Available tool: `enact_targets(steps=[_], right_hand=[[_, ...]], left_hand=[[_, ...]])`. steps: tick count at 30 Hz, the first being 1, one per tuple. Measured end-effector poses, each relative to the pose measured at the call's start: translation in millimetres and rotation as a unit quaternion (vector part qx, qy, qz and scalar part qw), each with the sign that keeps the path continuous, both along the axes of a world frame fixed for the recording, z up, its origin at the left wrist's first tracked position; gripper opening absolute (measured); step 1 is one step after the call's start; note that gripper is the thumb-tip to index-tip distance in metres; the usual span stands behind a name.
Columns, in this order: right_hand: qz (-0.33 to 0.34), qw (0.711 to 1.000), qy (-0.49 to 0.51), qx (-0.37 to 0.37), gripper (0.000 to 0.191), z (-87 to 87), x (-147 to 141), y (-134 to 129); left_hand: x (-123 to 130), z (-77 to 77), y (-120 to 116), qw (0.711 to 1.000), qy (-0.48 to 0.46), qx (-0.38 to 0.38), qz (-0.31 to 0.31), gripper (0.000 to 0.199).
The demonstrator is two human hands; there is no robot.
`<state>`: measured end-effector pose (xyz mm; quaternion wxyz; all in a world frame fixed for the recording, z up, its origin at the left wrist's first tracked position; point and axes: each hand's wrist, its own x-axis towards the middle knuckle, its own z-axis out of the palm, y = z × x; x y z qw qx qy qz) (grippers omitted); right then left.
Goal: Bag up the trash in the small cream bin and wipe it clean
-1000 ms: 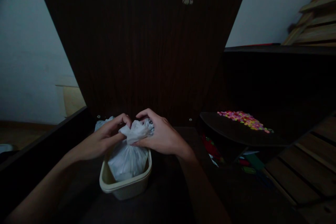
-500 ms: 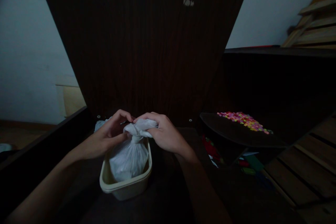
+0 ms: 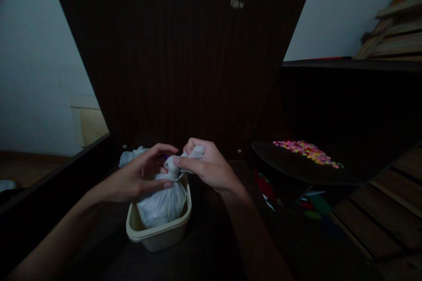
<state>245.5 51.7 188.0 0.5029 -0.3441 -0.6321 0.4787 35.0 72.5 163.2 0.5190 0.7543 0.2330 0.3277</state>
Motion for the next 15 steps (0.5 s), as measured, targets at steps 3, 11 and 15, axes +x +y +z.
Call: enact_targets(steps=[3, 11, 15], right_hand=[[-0.008, 1.000, 0.029, 0.006, 0.034, 1.5, 2, 1], [-0.055, 0.994, 0.086, 0.043, 0.029, 6.2, 10, 1], [-0.062, 0.993, 0.076, 0.059, 0.021, 3.6, 3, 1]], left_hand=[[-1, 2.5, -1, 1.000, 0.027, 0.012, -0.005, 0.057], [-4, 5.8, -2, 0.991, 0.089, 0.099, -0.008, 0.066], [-4, 7.1, -4, 0.983, 0.108, 0.145, 0.013, 0.069]])
